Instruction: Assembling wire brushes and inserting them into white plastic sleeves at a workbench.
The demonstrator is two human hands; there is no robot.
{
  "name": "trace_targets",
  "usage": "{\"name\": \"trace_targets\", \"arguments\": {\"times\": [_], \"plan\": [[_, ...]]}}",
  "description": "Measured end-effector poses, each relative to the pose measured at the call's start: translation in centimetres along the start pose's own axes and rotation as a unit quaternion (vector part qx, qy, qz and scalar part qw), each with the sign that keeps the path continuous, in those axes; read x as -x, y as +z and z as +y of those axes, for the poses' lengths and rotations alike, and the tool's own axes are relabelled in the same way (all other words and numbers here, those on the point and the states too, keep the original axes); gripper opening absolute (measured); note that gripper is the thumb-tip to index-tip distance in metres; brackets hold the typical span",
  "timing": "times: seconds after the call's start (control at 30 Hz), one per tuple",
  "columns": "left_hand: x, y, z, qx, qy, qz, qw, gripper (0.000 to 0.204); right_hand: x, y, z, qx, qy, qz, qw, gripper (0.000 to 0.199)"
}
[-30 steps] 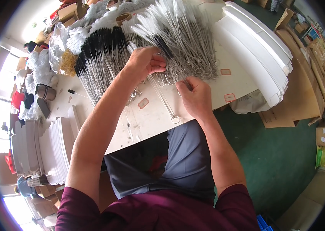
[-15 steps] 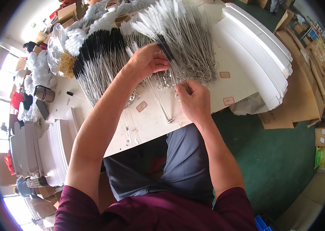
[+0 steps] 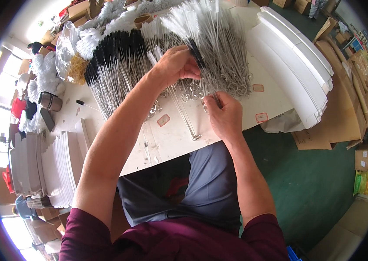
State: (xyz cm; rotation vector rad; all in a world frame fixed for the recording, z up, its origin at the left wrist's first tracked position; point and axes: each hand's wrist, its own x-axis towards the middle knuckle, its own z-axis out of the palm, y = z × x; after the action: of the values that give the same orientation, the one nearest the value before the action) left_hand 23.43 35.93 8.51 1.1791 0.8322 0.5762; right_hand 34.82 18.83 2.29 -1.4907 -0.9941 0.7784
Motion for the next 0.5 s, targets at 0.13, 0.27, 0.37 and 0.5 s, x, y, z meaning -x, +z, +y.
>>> {"name": "trace_targets", "arguments": {"times": [0.13,0.27,0.37,0.5], "plan": [[0.3,-0.4,-0.2,0.024,-0.033,0.014,0.999,0.022,0.0,0.2,0.0,-0.015,0.011,0.006,1.0,0.022],[0.7,0.1,0.2,0.007,-0.039,0.049,0.998,0.022,-0.3,0.2,0.7,-0.018,-0.001,0.008,1.0,0.025],[2.2,-0.3,0.2,-0.062,-0.012,0.078,0.995,0.023,-0.5,0.1,1.1,0.004,-0.018,0.006,1.0,0.025],[4.6,-1.9,0.0,-0.197,0.066,0.16,0.965,0.026,-0.3,0.0,0.7,0.011,-0.016,0.007,1.0,0.024]]}}
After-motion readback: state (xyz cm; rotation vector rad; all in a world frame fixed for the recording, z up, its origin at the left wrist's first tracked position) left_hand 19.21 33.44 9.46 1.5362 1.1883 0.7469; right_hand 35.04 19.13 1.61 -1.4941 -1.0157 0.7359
